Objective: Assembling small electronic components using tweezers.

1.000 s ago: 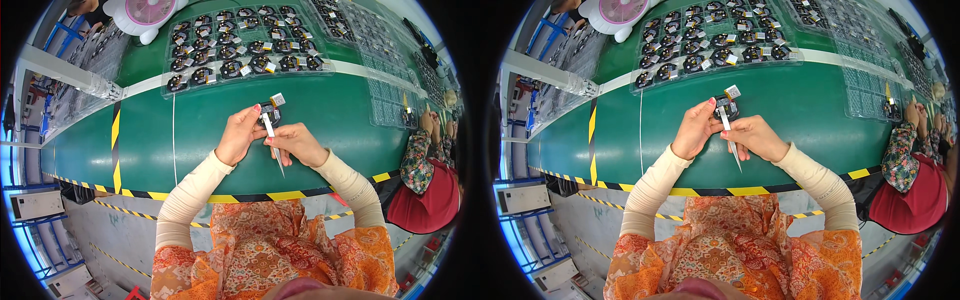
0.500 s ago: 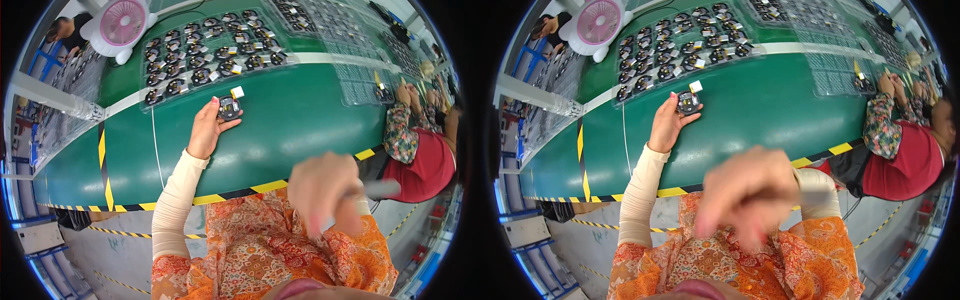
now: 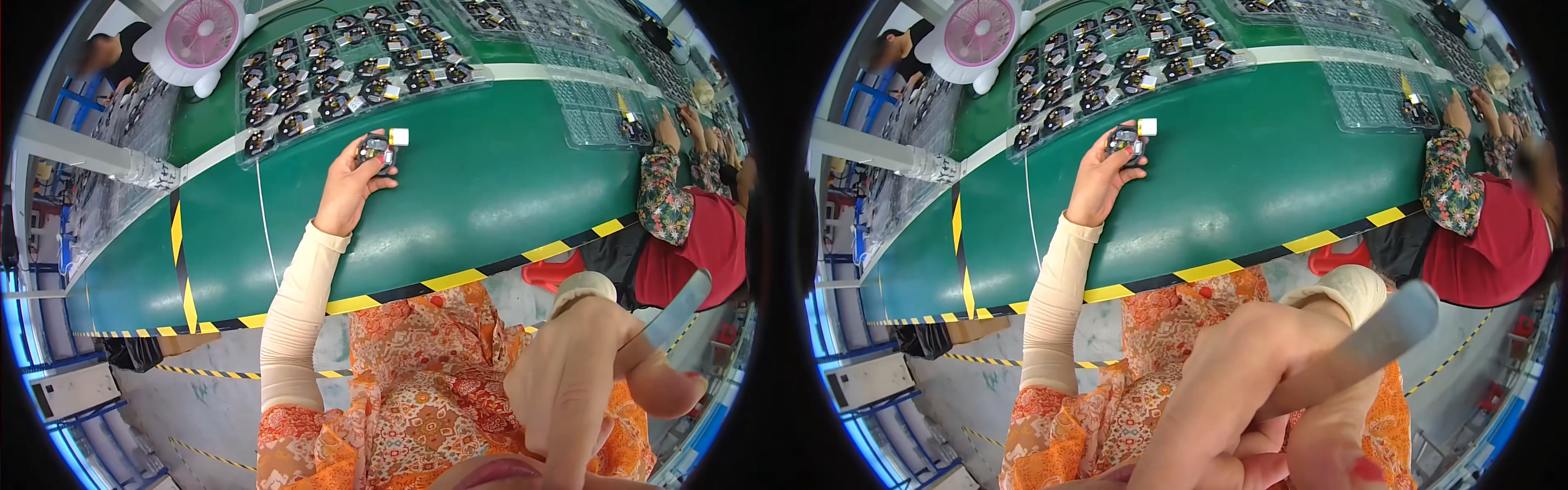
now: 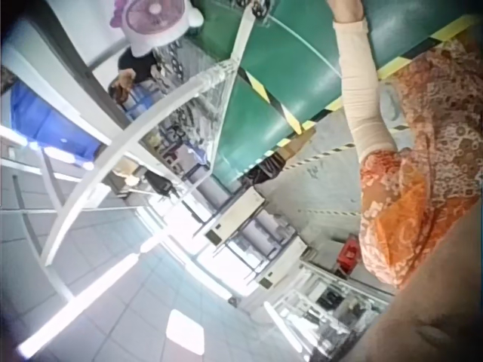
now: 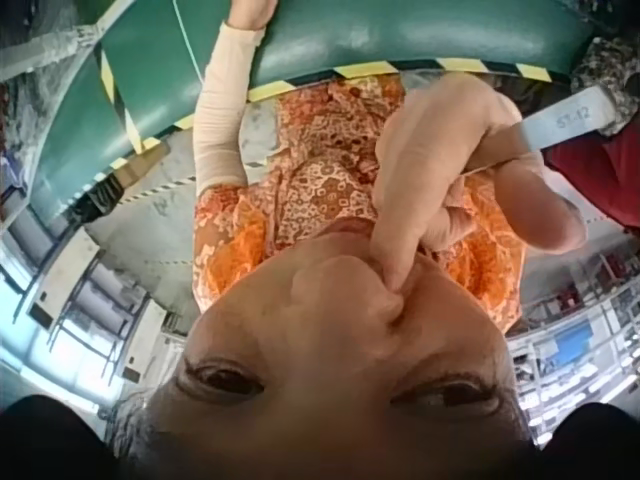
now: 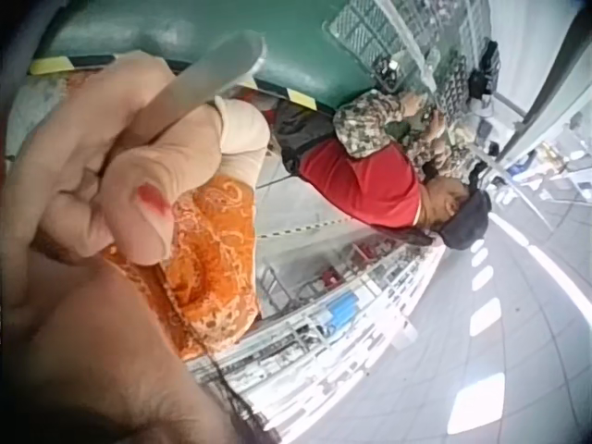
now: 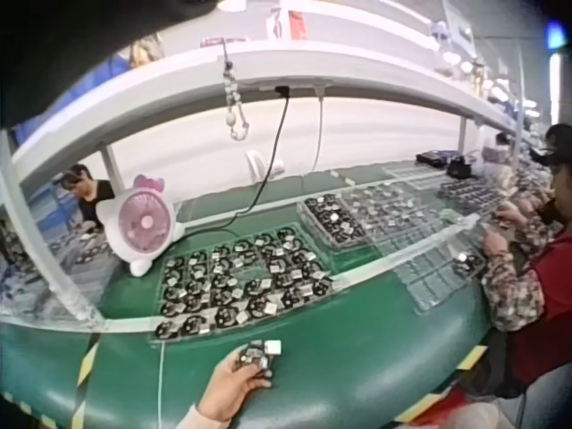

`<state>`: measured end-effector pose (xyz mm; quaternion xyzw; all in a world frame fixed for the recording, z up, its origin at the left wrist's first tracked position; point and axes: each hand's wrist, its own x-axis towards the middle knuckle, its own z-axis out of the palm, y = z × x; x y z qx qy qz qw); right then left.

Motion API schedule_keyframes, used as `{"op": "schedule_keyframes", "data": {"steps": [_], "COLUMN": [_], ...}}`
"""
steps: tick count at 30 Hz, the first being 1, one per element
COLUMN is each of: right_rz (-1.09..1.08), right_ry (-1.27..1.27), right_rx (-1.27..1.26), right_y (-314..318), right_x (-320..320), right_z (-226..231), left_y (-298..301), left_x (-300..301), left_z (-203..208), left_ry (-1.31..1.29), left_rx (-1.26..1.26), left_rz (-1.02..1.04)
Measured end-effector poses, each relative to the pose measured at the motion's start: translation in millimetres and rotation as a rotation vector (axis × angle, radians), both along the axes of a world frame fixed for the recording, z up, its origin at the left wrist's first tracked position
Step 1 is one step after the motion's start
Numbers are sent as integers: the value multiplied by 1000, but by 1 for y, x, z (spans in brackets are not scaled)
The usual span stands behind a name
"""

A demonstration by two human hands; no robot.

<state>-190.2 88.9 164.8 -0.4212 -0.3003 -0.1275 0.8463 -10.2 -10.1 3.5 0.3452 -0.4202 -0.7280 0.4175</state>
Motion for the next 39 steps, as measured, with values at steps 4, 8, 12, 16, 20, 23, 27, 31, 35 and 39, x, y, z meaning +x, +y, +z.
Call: {"op": "schedule_keyframes", "data": {"steps": [4, 8, 12, 16, 20, 23, 27, 31, 35, 39], "right_rz": [25, -54, -284, -613, -1896, -1876, -1707, -1637, -1553, -1558], "right_ry": [-109, 75, 154, 47, 790, 901, 997, 978, 1016, 1006], "right_rx": [-21, 12, -40, -196, -435, -459, -435, -362, -326, -317], "right_y": [-2, 4, 6, -1, -65, -91, -90, -86, -87, -87], "right_x": [4, -18, -24, -13, -13, -19, -5, -1, -5, -5], "right_z": [0, 0, -4, -15, -80, -136, -141, -143, -139, -141], "left_y": [0, -1, -2, 0, 5, 9, 13, 13, 13, 12], "left_x": [3, 2, 1, 1, -8, -10, -9, -7, -9, -10], "left_z": [-2, -2, 1, 1, -1, 3, 4, 1, 5, 8], "left_ry": [37, 32, 32, -97, -185, -268, -253, -256, -257, -320], "left_rx": [23, 18, 27, -52, -143, -212, -224, -195, -209, -242], "left_rz": [-14, 17, 28, 93, 125, 61, 53, 51, 64, 78]}}
